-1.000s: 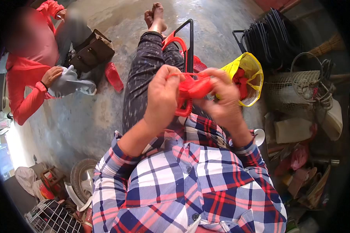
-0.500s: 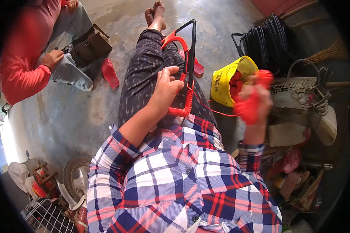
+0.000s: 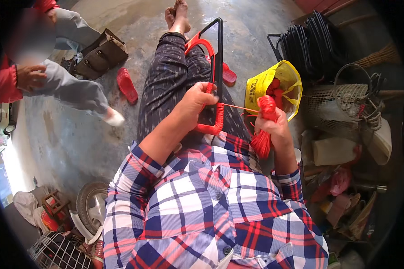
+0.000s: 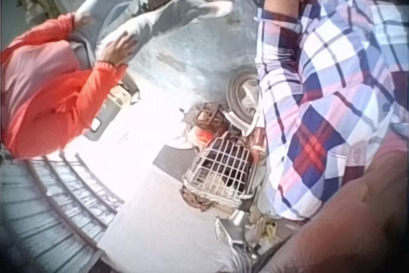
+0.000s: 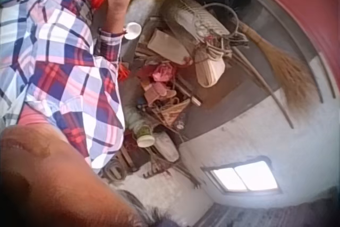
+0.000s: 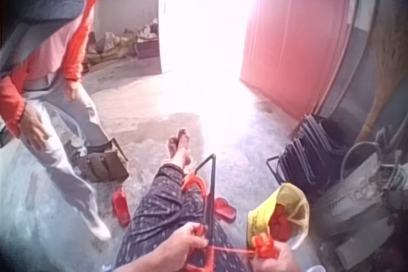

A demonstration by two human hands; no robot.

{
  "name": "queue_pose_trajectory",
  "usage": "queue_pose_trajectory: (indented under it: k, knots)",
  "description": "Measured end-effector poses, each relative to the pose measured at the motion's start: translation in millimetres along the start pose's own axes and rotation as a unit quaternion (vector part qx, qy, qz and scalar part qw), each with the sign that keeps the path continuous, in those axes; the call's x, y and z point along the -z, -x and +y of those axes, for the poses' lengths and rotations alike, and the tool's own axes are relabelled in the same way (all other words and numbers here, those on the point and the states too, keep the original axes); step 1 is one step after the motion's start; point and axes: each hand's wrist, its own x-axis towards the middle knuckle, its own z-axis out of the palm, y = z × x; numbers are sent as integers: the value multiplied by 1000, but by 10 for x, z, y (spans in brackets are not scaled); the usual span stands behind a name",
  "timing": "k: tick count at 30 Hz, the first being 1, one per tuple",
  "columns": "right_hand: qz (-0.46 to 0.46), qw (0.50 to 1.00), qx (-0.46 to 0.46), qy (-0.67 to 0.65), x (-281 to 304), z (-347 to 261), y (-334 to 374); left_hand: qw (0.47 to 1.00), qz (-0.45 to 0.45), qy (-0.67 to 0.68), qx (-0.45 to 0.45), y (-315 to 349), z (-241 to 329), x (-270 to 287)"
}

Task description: Wrapping or winding red yarn onto a red plastic circular frame or tool.

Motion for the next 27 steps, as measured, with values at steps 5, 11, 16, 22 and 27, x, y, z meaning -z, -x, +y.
queue_pose_trajectory:
  k: [5, 11, 16, 22, 27]
  knots:
    - [66, 996, -4, -63, 149, 81, -121, 997, 51, 18, -51, 136, 144, 78]
    - [10, 987, 42, -152, -239, -81, -94, 956, 46, -230, -177, 358, 175, 10]
    - [-22, 984, 178, 15, -625, -178, -58, 810, -91, -413, -406, 650, 351, -402]
    - [-144, 975, 116, -123, -799, -242, 54, 951, -180, -213, -134, 903, 522, -441]
    - [-269, 951, -27, -148, -568, -217, 37, 949, -109, 68, -287, 1173, 890, -255]
